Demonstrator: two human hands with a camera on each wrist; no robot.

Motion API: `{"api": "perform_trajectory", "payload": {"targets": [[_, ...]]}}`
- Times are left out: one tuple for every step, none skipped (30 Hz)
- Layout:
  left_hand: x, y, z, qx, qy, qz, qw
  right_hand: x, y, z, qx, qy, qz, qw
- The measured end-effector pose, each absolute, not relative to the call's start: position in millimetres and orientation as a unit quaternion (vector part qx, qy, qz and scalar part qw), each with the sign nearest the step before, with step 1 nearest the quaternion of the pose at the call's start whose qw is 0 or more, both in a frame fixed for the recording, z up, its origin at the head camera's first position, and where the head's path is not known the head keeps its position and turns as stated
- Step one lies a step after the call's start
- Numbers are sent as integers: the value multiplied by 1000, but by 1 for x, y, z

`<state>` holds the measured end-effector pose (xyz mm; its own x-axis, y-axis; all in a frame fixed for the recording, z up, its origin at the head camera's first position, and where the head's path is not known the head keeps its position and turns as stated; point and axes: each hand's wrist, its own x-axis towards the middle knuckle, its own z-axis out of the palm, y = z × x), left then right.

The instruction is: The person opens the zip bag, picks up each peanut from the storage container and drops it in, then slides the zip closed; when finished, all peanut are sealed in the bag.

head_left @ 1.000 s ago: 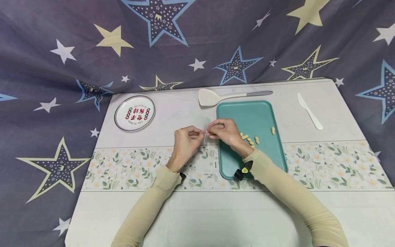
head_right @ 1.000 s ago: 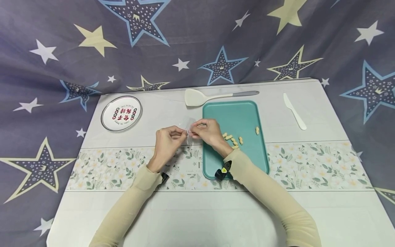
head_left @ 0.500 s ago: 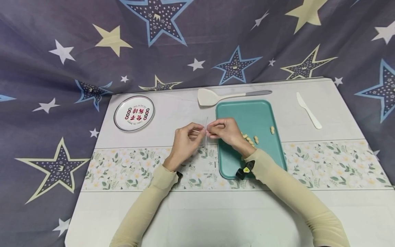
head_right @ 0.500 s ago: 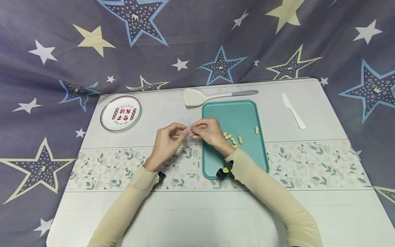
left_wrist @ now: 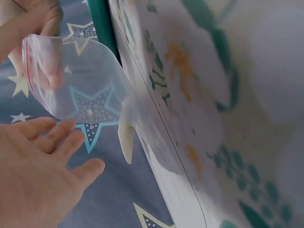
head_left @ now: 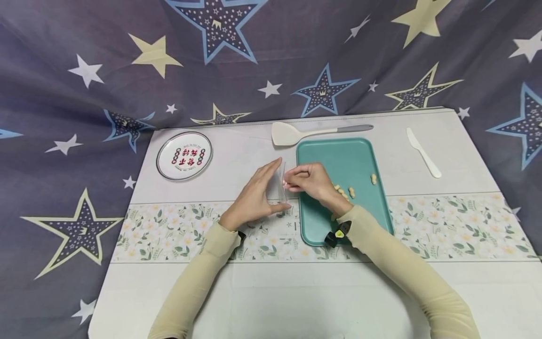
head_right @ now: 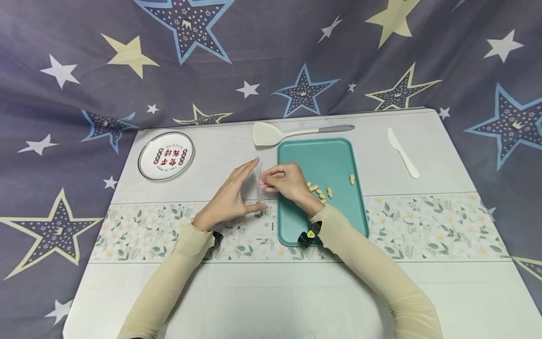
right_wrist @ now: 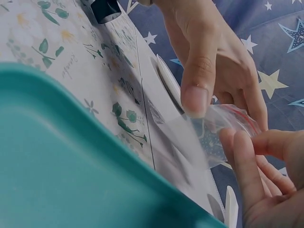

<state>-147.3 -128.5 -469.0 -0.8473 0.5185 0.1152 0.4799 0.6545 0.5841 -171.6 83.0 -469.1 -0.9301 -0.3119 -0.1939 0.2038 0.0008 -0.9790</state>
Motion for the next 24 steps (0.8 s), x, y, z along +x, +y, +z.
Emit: {"api": "perform_trajectory", "payload": {"targets": [[-148, -128, -469, 275, 909, 312, 28, -171, 83, -469, -40, 686, -703, 183], [-148, -127, -469, 274, 909, 313, 26, -171, 84, -468, -42, 688, -700, 185], [-149, -126, -469, 274, 909, 314, 24, -170, 84, -468, -42, 689, -699, 186], [-149, -126, -469, 273, 908, 316, 20, -170, 84, -468, -43, 691, -697, 186], [-150, -125, -469, 274, 908, 316, 15, -170, 84, -467, -44, 692, -696, 187], [-151, -125, -469, 274, 908, 316, 10, -170, 85, -467, -43, 693, -695, 187], [-151, -124, -469, 274, 908, 317, 5, -170, 85, -467, -43, 693, -695, 187], [-152, -124, -469, 275, 908, 316, -1, -170, 86, -467, -42, 693, -695, 186], [-152, -124, -469, 275, 908, 316, -6, -170, 86, -467, -41, 693, -695, 185], [-152, -124, -469, 276, 909, 314, -11, -170, 86, -467, -41, 694, -694, 185], [-153, -124, -469, 276, 910, 310, -15, -170, 86, -467, -41, 695, -694, 183], [-153, -123, -469, 276, 911, 306, -19, -170, 86, -467, -42, 697, -693, 182], [-153, -123, -469, 276, 912, 301, -23, -170, 87, -467, -44, 698, -692, 180], [-153, -123, -469, 276, 914, 296, -28, -170, 87, -467, -46, 700, -690, 178], [-154, -123, -469, 276, 915, 292, -32, -170, 87, -467, -48, 702, -688, 177], [-154, -123, -469, 275, 917, 288, -36, -170, 88, -467, -50, 705, -685, 175], [-154, -123, -469, 275, 917, 286, -41, -170, 88, -466, -51, 709, -682, 172], [-154, -122, -468, 274, 917, 286, -45, -170, 89, -465, -52, 713, -678, 170], [-154, -122, -468, 273, 916, 289, -48, -170, 89, -464, -54, 718, -673, 166], [-154, -122, -468, 273, 915, 293, -51, -170, 90, -462, -58, 726, -666, 161], [-154, -122, -467, 273, 913, 298, -53, -170, 91, -460, -61, 735, -657, 155], [-155, -122, -467, 274, 911, 304, -55, -169, 91, -459, -66, 744, -648, 148], [-155, -121, -467, 274, 909, 309, -57, -169, 92, -457, -72, 752, -640, 141], [-155, -121, -467, 276, 906, 314, -59, -169, 93, -455, -79, 758, -633, 135]]}}
